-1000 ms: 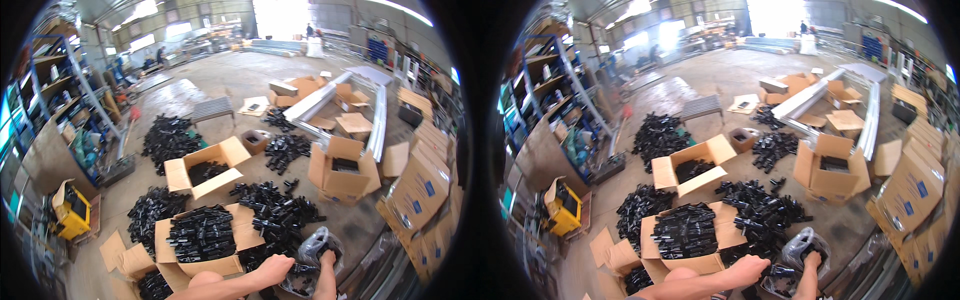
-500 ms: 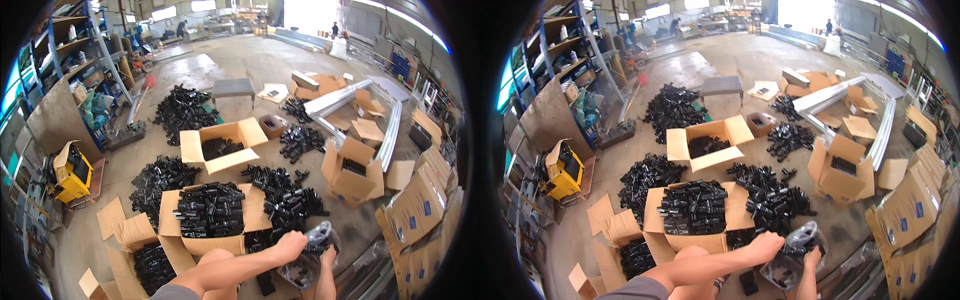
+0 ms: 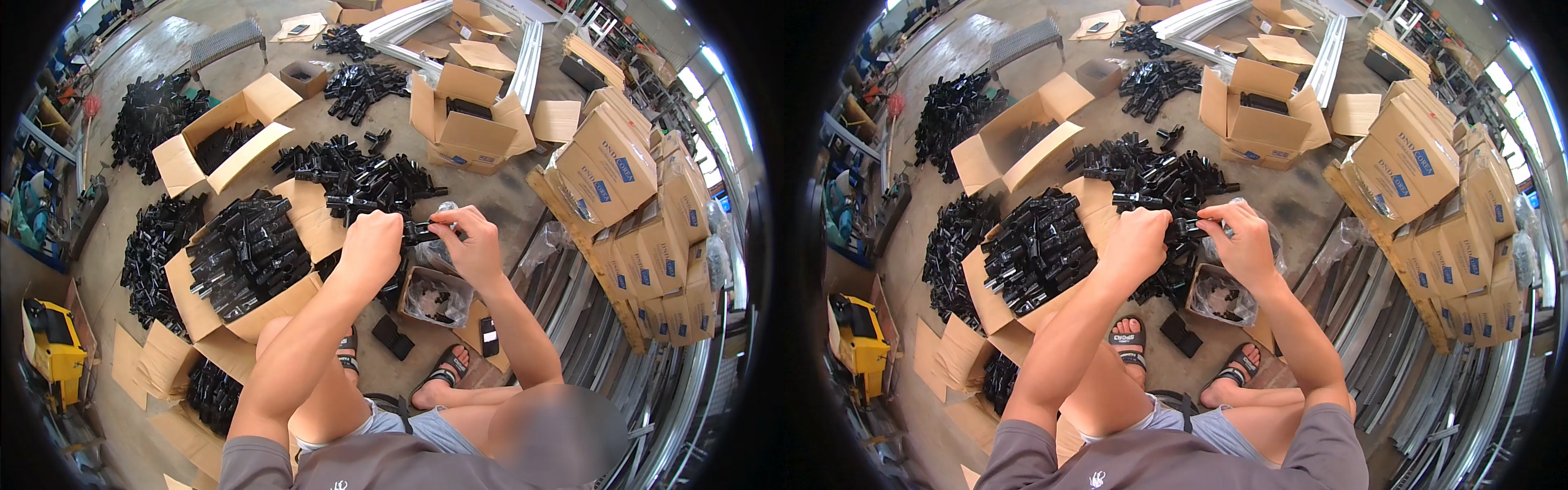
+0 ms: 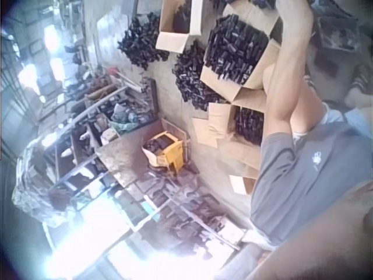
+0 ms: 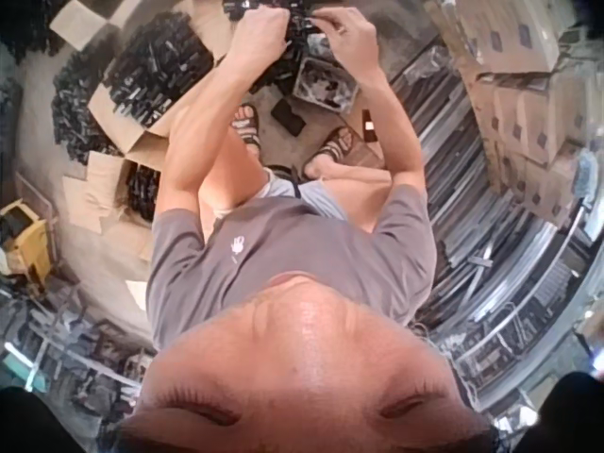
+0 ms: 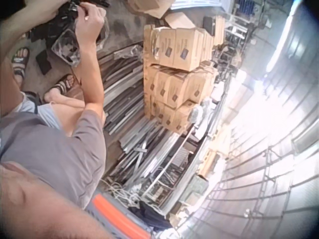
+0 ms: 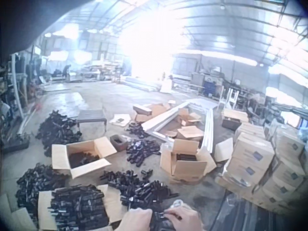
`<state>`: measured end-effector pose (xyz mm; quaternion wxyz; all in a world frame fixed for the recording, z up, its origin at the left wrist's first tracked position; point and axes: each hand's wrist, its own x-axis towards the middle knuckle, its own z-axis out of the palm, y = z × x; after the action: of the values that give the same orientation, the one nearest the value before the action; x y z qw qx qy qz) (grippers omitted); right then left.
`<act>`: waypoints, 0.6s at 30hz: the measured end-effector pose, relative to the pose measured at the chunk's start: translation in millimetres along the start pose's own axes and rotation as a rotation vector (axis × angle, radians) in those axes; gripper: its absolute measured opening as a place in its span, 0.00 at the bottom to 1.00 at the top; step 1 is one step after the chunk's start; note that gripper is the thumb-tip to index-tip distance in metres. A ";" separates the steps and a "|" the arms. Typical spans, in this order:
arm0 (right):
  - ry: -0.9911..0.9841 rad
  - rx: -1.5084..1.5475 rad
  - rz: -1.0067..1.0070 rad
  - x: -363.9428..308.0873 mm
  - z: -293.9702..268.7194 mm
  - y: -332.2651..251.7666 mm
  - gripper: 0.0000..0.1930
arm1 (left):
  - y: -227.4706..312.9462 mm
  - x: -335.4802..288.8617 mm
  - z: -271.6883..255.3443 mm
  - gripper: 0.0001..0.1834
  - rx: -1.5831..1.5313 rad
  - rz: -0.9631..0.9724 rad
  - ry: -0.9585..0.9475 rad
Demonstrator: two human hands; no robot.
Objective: The person assembles metal brackets by placing two black metal components together and securing them with a silver screw and a small black pin, handling them one at a time from various boxes and bags while sitting on the floor.
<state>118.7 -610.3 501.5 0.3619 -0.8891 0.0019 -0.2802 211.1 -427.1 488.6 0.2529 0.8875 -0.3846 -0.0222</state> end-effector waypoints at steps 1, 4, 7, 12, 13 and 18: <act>0.018 -0.009 -0.001 -3.8 5.6 -0.4 0.07 | 1.1 -2.1 0.7 0.13 -0.008 -0.005 0.004; 0.019 -0.138 -0.155 -8.6 13.7 2.0 0.06 | -1.4 -10.5 -2.9 0.11 -0.019 -0.003 0.005; -0.002 -0.154 -0.168 -9.6 16.8 -1.0 0.05 | -4.7 -16.3 -4.6 0.02 -0.037 0.047 0.071; -0.118 -0.220 -0.213 -4.6 9.0 -7.6 0.06 | -7.4 -19.9 -10.1 0.03 -0.060 0.044 0.074; -0.130 -0.213 -0.217 -4.2 8.4 -8.3 0.05 | -7.4 -20.0 -10.4 0.03 -0.066 0.045 0.079; -0.057 -0.215 -0.188 -6.9 9.5 -12.9 0.06 | -12.3 -19.7 -8.0 0.14 -0.055 0.011 0.015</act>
<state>115.1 -593.3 500.9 0.2366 -0.9267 -0.0617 -0.2855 207.4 -402.9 486.8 0.2803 0.8782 -0.3867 -0.0250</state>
